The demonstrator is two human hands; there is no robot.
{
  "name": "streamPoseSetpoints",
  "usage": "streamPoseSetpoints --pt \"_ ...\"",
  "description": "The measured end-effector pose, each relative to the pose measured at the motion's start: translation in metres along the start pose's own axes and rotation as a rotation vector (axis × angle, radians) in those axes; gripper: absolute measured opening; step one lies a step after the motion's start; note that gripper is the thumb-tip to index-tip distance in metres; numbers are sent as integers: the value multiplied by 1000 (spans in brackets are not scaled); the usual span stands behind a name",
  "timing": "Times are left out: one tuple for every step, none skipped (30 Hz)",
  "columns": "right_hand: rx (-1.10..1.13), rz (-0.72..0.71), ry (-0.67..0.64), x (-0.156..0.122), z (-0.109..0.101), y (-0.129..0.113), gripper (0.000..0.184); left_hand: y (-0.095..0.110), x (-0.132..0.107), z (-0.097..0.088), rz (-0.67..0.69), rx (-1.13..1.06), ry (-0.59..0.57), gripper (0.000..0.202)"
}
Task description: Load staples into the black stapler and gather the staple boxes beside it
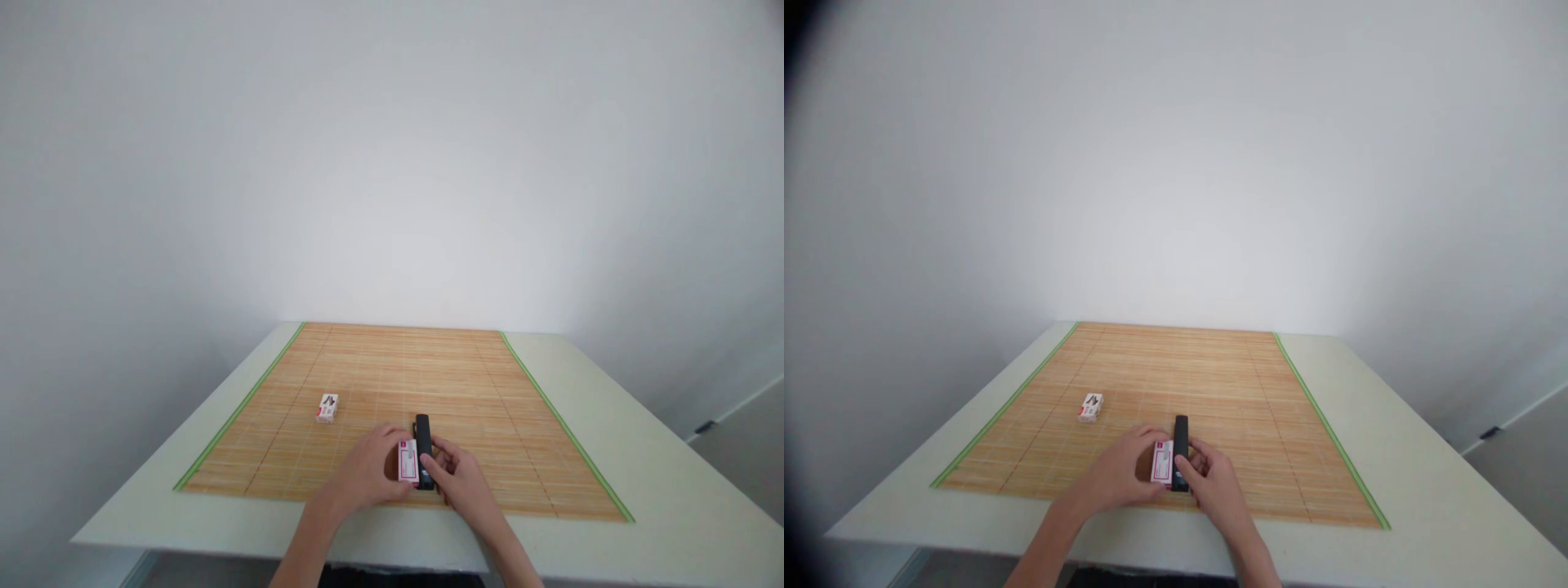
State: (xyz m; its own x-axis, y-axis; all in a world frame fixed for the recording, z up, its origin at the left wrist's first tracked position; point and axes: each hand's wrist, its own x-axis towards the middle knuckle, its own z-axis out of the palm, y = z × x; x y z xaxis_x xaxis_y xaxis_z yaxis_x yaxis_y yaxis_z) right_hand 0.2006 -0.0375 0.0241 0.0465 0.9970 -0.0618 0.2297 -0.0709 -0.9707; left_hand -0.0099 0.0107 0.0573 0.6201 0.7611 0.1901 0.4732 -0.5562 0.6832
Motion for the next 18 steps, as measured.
streamPoseSetpoints --pt "11 9 -3 0 0 0 65 -3 1 0 -10 -18 -9 65" --pt "22 16 -7 0 1 0 65 -6 1 0 -20 -36 -18 67" --pt "31 22 -9 -1 1 0 65 -8 1 0 -26 -52 -23 68" --pt "37 26 -11 -1 1 0 65 -9 1 1 -27 -68 -24 68" --pt "40 28 -11 -1 1 0 64 -10 1 1 -23 -82 -19 68" --pt "42 29 -11 -1 1 1 64 -10 1 3 -15 -94 -13 67" --pt "42 30 -10 -1 1 1 64 -9 0 4 -6 -104 -2 66" --pt "43 29 -11 -1 1 2 64 -9 0 6 2 -111 10 65" --pt "42 27 -12 -1 1 2 65 -8 -1 8 8 -115 22 64" --pt "42 23 -13 -1 1 3 65 -8 -1 11 12 -117 31 62" --pt "42 19 -14 -1 0 4 65 -8 -2 14 14 -121 39 61" --pt "42 15 -16 -1 0 4 65 -8 -3 16 16 -128 41 61" --pt "42 13 -18 0 0 5 66 -10 -4 18 19 -139 41 65" --pt "43 13 -19 0 -1 6 66 -12 -5 19 21 -150 42 73" --pt "45 17 -19 0 -1 6 67 -16 -7 17 17 -158 51 83" --pt "49 21 -17 0 -1 7 68 -23 -9 14 7 -157 77 89" --pt "54 27 -13 0 -1 7 70 -32 -10 7 -13 -143 133 90" --pt "61 32 -8 0 -1 8 72 -43 -12 -3 -44 -115 210 83"
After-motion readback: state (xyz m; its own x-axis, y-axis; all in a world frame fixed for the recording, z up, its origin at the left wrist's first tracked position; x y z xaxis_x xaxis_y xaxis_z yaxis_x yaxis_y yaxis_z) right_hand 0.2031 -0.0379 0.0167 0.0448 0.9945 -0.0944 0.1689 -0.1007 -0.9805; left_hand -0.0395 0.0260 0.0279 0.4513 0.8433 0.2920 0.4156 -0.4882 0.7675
